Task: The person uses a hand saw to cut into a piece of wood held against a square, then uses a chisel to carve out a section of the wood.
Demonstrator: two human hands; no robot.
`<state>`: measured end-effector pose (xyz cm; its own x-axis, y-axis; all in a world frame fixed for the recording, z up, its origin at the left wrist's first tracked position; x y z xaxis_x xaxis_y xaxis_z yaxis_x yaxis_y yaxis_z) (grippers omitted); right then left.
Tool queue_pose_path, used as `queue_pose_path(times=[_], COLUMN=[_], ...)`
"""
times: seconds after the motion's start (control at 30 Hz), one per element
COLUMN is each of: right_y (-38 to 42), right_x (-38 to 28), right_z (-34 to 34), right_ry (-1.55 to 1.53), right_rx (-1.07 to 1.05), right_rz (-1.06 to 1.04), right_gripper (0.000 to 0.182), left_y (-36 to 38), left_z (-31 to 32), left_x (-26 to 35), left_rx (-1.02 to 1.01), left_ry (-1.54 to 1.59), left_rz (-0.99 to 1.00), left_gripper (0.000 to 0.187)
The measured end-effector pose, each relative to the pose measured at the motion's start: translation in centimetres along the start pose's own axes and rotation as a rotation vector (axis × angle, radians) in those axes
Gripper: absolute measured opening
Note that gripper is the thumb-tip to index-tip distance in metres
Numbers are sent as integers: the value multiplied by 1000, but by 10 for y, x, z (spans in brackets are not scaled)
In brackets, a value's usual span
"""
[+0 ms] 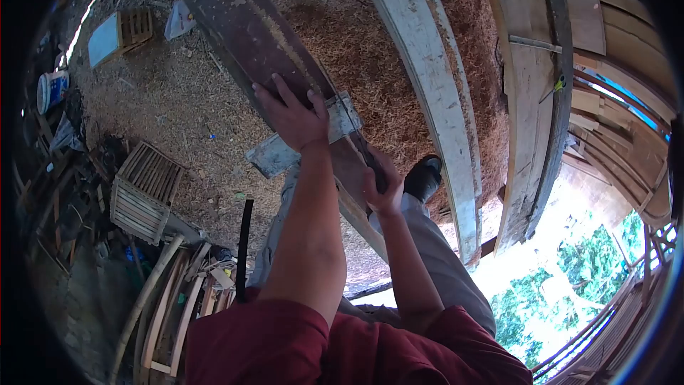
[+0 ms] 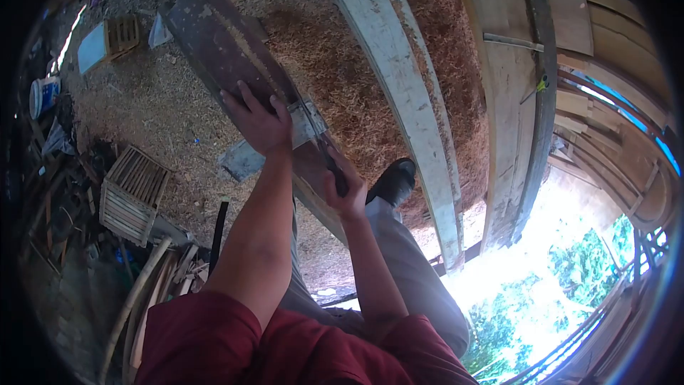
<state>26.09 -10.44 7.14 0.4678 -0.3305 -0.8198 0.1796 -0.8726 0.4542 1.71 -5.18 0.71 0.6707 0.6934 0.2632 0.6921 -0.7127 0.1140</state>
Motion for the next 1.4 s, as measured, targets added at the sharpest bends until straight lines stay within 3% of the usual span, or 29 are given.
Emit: queue_pose_path(times=[0.2,0.3,0.4,0.5,0.63,0.87,1.13,1.4], right_y=[10,6,-4,-17,-28,-24,-21,-7], right_x=[11,13,9,-3,-34,23,13,-13], right_z=[9,5,-9,-20,-23,-27,-27,-27], right_ry=[-14,2,17,-80,-30,-56,100,64], right_rx=[62,91,36,-53,-49,-118,-170,-73], right_rz=[-36,-156,-98,111,2,5,-114,-25], right_gripper=[49,47,44,41,42,45,47,43], left_y=[2,3,6,6,10,12,10,9], left_z=[-1,-3,-1,4,8,6,8,5], left_x=[-2,-1,-4,-4,-2,3,3,6], left_rx=[23,56,56,72,77,96,102,91], left_ry=[-31,-25,-22,-35,-67,-47,-47,-43], left_rz=[-3,5,-1,-9,-70,-46,-55,-48], left_gripper=[78,77,76,76,77,78,77,77])
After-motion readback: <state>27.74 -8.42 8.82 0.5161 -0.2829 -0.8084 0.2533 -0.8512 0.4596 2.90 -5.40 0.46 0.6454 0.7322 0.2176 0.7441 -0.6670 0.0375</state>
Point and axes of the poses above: each hand's wrist, its own y-axis away from the middle knuckle, its own z-axis out of the palm, x = y × z, the point moved 9 cm from there along -y, towards the middle knuckle, and after that the axes turned 5 degrees about -x, right-handed, at the moved point
